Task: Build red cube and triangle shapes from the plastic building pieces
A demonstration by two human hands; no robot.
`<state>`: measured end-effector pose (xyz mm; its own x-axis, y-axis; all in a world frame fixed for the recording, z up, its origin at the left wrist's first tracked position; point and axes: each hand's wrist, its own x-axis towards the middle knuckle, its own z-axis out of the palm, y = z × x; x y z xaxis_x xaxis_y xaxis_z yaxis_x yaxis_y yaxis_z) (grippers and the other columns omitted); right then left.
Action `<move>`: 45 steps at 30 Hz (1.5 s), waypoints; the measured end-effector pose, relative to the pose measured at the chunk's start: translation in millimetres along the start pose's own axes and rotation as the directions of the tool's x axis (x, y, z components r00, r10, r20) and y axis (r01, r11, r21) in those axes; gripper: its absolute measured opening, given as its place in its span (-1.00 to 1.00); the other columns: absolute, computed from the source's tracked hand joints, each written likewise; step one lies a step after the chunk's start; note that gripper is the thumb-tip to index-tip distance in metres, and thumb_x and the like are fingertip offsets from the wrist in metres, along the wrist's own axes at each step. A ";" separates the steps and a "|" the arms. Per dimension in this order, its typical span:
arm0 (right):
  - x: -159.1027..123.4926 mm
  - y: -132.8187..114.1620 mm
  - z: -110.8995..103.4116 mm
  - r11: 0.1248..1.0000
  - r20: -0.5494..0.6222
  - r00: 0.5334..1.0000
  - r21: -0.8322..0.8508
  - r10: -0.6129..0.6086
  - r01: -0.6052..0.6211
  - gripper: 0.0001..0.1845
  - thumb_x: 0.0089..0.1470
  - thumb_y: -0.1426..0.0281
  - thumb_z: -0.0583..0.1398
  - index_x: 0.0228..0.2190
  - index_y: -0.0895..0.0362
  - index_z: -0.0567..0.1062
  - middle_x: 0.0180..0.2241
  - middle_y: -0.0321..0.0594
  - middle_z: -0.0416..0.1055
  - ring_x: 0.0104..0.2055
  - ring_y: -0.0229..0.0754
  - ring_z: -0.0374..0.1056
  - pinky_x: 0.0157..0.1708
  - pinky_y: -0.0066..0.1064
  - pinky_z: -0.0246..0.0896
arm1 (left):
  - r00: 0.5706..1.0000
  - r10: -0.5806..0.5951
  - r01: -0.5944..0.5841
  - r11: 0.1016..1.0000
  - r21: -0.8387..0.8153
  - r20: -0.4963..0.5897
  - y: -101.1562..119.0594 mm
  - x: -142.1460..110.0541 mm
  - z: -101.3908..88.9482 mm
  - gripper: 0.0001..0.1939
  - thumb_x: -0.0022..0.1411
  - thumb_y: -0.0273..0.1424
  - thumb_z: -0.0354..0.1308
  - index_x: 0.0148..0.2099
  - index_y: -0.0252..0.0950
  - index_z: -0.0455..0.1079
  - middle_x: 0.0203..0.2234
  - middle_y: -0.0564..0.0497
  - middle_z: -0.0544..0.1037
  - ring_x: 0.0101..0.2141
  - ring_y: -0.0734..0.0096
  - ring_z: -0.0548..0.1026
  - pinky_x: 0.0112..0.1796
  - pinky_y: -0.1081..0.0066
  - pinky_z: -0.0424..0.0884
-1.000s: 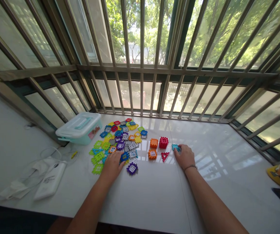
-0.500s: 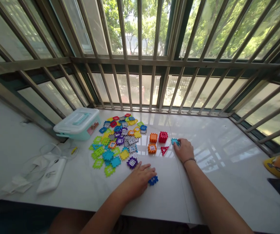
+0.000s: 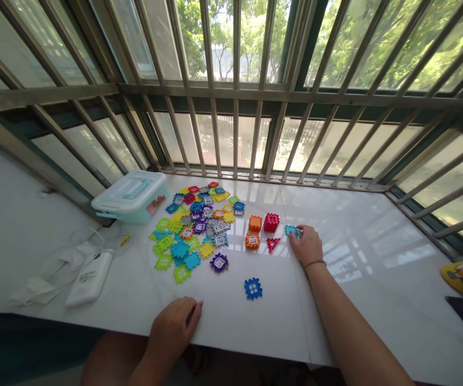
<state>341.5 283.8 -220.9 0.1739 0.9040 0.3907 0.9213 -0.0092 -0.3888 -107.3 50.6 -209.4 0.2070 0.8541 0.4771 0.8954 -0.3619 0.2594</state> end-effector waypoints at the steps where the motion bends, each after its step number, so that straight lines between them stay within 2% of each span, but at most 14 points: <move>1: 0.7 0.0 -1.1 1.000 -0.022 1.000 0.023 -0.005 0.006 -0.57 0.33 0.11 0.19 0.04 0.15 0.53 0.01 0.07 0.54 0.03 0.11 0.42 0.06 -0.11 0.29 | 1.000 0.001 -0.001 0.999 0.035 -0.018 -1.8 -5.0 -0.9 -0.64 0.59 -0.34 0.11 -0.36 -0.17 0.36 -0.51 0.07 0.45 -0.46 0.31 0.45 -0.36 0.27 0.28; 6: -22.0 -20.2 -18.6 0.975 -0.118 0.984 0.163 -0.133 0.151 -0.65 0.31 0.17 0.18 -0.03 0.14 0.51 -0.03 0.10 0.55 0.10 0.21 0.44 0.20 0.11 0.32 | 0.998 -0.024 0.033 0.990 0.139 -0.061 2.0 -7.4 1.0 -0.60 0.56 -0.37 0.14 -0.43 -0.18 0.33 -0.56 0.07 0.42 -0.48 0.31 0.41 -0.36 0.25 0.20; 8: -51.7 -39.6 -30.4 0.935 -0.046 0.966 0.243 -0.253 0.256 -0.71 0.35 0.19 0.20 -0.02 0.09 0.51 0.00 0.05 0.56 0.12 0.18 0.46 0.22 0.12 0.35 | 0.997 -0.035 0.045 0.989 0.143 -0.070 3.3 -7.0 2.3 -0.60 0.55 -0.39 0.14 -0.43 -0.19 0.33 -0.56 0.07 0.41 -0.47 0.31 0.40 -0.36 0.24 0.19; 10: -90.2 -61.3 -42.0 0.874 0.098 0.920 0.363 -0.380 0.322 -0.74 0.38 0.21 0.22 0.02 0.03 0.52 0.08 0.01 0.55 0.19 0.14 0.46 0.25 0.08 0.37 | 0.996 -0.034 0.045 0.989 0.142 -0.081 2.7 -8.5 3.4 -0.59 0.55 -0.40 0.14 -0.44 -0.19 0.32 -0.56 0.08 0.40 -0.47 0.31 0.40 -0.35 0.24 0.20; 12: -129.1 -80.6 -50.8 0.843 0.196 0.877 0.427 -0.439 0.326 -0.62 0.34 0.19 0.30 0.13 0.00 0.49 0.17 0.01 0.53 0.24 0.14 0.45 0.26 0.07 0.41 | 0.996 -0.032 0.044 0.989 0.143 -0.086 1.0 -10.9 4.4 -0.59 0.56 -0.39 0.14 -0.44 -0.19 0.32 -0.56 0.08 0.40 -0.47 0.31 0.41 -0.34 0.23 0.20; 14: -160.0 -94.6 -54.9 0.839 0.257 0.845 0.428 -0.469 0.336 -0.37 0.24 0.16 0.41 0.26 -0.01 0.43 0.24 0.02 0.51 0.29 0.19 0.44 0.33 0.17 0.36 | 0.996 -0.030 0.042 0.989 0.145 -0.084 -0.6 -12.7 5.3 -0.59 0.56 -0.38 0.13 -0.43 -0.19 0.33 -0.55 0.07 0.40 -0.47 0.30 0.42 -0.33 0.22 0.21; 16: -178.7 -102.8 -54.5 0.852 0.281 0.837 0.393 -0.469 0.346 -0.24 0.16 0.19 0.46 0.31 -0.02 0.40 0.28 0.02 0.48 0.33 0.25 0.41 0.43 0.32 0.18 | 0.996 -0.031 0.043 0.988 0.147 -0.083 -1.5 -13.5 5.9 -0.60 0.56 -0.37 0.13 -0.43 -0.19 0.34 -0.55 0.07 0.41 -0.47 0.30 0.42 -0.33 0.22 0.21; 18: -186.2 -106.9 -51.6 0.867 0.277 0.849 0.361 -0.450 0.342 -0.25 0.14 0.24 0.47 0.30 -0.02 0.41 0.28 0.00 0.49 0.35 0.25 0.40 0.45 0.36 0.13 | 0.995 -0.030 0.044 0.988 0.150 -0.090 -1.8 -13.3 6.2 -0.59 0.56 -0.36 0.14 -0.43 -0.18 0.34 -0.55 0.07 0.40 -0.47 0.30 0.42 -0.33 0.22 0.20; 27: -184.4 -112.9 -49.7 0.871 0.242 0.871 0.370 -0.427 0.324 -0.42 0.18 0.34 0.41 0.18 -0.02 0.43 0.11 -0.06 0.58 0.18 0.17 0.49 0.41 0.33 0.19 | 0.994 -0.008 0.025 0.988 0.154 -0.108 -1.8 -11.8 6.0 -0.59 0.59 -0.34 0.12 -0.42 -0.18 0.32 -0.55 0.08 0.40 -0.47 0.29 0.40 -0.32 0.20 0.19; 29: -181.6 -106.9 -51.0 0.867 0.228 0.875 0.381 -0.426 0.323 -0.43 0.20 0.34 0.38 0.20 -0.01 0.41 0.10 -0.05 0.57 0.16 0.15 0.50 0.36 0.24 0.30 | 0.994 -0.006 0.024 0.987 0.159 -0.112 -1.3 -11.2 5.8 -0.58 0.59 -0.34 0.11 -0.42 -0.17 0.31 -0.56 0.08 0.40 -0.47 0.29 0.40 -0.33 0.20 0.18; 32: -164.5 -85.6 -53.3 0.886 0.171 0.913 0.360 -0.371 0.293 -0.46 0.26 0.28 0.36 0.21 0.01 0.41 0.10 -0.01 0.55 0.13 0.13 0.50 0.19 0.07 0.48 | 0.994 -0.003 0.022 0.986 0.164 -0.111 -0.6 -10.0 5.5 -0.57 0.59 -0.35 0.11 -0.43 -0.17 0.30 -0.56 0.08 0.40 -0.48 0.29 0.40 -0.33 0.19 0.18; 37: -101.8 -32.9 -54.7 0.954 -0.002 0.979 0.226 -0.203 0.198 -0.46 0.31 0.06 0.32 0.17 0.07 0.44 0.06 0.06 0.55 0.11 0.21 0.49 0.16 0.14 0.46 | 0.993 0.004 0.016 0.986 0.168 -0.119 -0.5 -9.4 4.9 -0.59 0.59 -0.35 0.11 -0.42 -0.17 0.32 -0.55 0.08 0.41 -0.47 0.29 0.41 -0.33 0.20 0.20; 41: -62.8 -3.7 -44.5 0.972 -0.016 0.989 0.183 -0.144 0.145 -0.41 0.29 -0.05 0.27 0.12 0.11 0.45 0.02 0.08 0.56 0.05 0.21 0.50 0.13 0.13 0.45 | 0.992 0.002 0.019 0.987 0.161 -0.129 0.1 -9.6 3.7 -0.60 0.58 -0.36 0.12 -0.41 -0.17 0.34 -0.55 0.08 0.42 -0.47 0.29 0.41 -0.33 0.21 0.21; 45: -59.4 6.0 -29.1 0.978 0.009 0.990 0.154 -0.143 0.140 -0.41 0.29 -0.07 0.24 0.11 0.10 0.46 0.03 0.07 0.58 0.07 0.20 0.48 0.15 0.10 0.42 | 0.994 -0.006 0.024 0.986 0.165 -0.106 1.8 -9.1 2.0 -0.60 0.59 -0.36 0.11 -0.41 -0.18 0.34 -0.55 0.08 0.41 -0.46 0.30 0.41 -0.32 0.21 0.20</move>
<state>346.8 217.6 -222.2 0.0372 0.8998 0.4346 0.8717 0.1835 -0.4545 -106.8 42.9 -214.9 0.1585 0.8120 0.5617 0.9527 -0.2751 0.1290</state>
